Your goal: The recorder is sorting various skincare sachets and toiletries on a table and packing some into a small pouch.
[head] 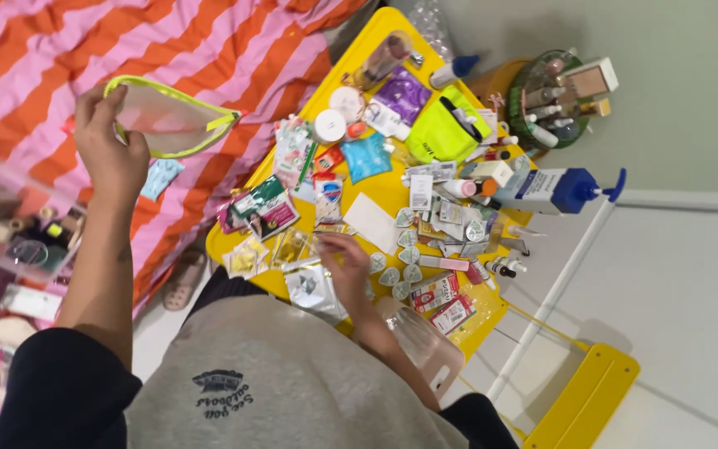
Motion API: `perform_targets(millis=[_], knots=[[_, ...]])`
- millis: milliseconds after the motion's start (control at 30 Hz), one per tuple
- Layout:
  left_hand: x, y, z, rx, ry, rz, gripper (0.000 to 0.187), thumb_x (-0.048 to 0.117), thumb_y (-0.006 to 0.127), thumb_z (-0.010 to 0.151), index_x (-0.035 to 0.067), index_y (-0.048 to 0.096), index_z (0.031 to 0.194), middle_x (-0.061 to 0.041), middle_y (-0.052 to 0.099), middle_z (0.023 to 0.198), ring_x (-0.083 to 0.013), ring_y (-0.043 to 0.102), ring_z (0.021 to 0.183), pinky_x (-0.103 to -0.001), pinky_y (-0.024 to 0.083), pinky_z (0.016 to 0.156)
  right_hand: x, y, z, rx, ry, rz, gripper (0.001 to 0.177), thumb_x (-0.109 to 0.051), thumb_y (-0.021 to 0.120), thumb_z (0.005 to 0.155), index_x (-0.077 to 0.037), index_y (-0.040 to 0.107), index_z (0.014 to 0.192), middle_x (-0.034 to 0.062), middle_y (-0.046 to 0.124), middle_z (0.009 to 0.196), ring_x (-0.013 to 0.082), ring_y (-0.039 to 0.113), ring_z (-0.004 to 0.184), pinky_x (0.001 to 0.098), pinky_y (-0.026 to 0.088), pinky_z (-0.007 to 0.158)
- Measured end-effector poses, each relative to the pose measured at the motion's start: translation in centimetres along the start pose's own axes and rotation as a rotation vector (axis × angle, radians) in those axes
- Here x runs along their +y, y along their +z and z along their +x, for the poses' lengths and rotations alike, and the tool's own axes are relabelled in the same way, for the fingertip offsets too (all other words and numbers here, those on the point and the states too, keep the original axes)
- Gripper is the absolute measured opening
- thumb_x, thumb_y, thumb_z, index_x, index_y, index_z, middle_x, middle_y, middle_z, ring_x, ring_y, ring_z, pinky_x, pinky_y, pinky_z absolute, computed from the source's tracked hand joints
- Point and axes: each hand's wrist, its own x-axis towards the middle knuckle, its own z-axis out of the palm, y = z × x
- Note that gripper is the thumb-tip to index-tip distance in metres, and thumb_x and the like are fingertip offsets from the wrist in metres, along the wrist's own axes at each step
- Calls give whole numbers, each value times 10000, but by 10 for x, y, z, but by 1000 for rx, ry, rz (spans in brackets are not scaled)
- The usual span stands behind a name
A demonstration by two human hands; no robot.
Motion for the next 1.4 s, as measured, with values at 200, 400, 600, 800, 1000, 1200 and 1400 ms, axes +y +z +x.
perform_targets(millis=[200,400,600,800,1000,1200,1400], knots=[[-4,-20,-30,53,-138,-103,596,-188,535,775,-48,658,1342,-217,558,1297,-381,603,1248,-430,516,1123,-29,31,18,-231,-53,30,197,20,766,906,-14,742,1098,109,733,1130,132,706,962,248,585,810],[1,-20,-50,49,-184,-105,466,-122,650,823,-28,682,1278,-204,577,1242,-375,606,1223,-432,511,1066,-43,33,47,-345,-8,-21,246,-23,760,910,-45,745,1155,102,729,1176,134,697,996,266,582,863],[9,-20,-48,58,-194,-128,510,-117,625,795,-23,692,1291,-207,584,1287,-369,613,1221,-433,519,1043,-50,37,41,-331,-30,-58,258,-18,757,898,-57,744,1153,96,718,1199,139,701,1019,271,573,855],[51,-53,-56,210,-199,-132,437,-160,560,797,-10,784,1140,-177,688,1156,-308,650,948,-378,512,840,-16,35,22,-402,148,261,415,-113,762,957,-44,641,1348,167,665,1307,209,668,1131,339,555,946],[138,-132,-126,416,48,-289,209,-151,544,721,-30,687,815,-145,692,959,-276,662,788,-316,498,673,-101,56,29,-648,960,1081,762,-702,383,862,-154,359,1391,235,516,1385,378,687,1133,477,555,975],[203,-190,-239,640,-162,-654,230,-96,462,661,-19,566,850,-43,641,771,-183,654,727,-284,600,640,-67,55,-36,-923,725,845,667,20,621,978,-8,383,1600,227,553,1477,316,604,1299,469,489,1116],[245,-261,-364,627,-112,-185,288,-210,526,723,-28,665,898,-102,701,873,-228,701,863,-317,585,803,-137,73,-84,-980,564,624,810,145,655,823,-29,366,1560,142,601,1418,254,613,1282,408,507,1092]])
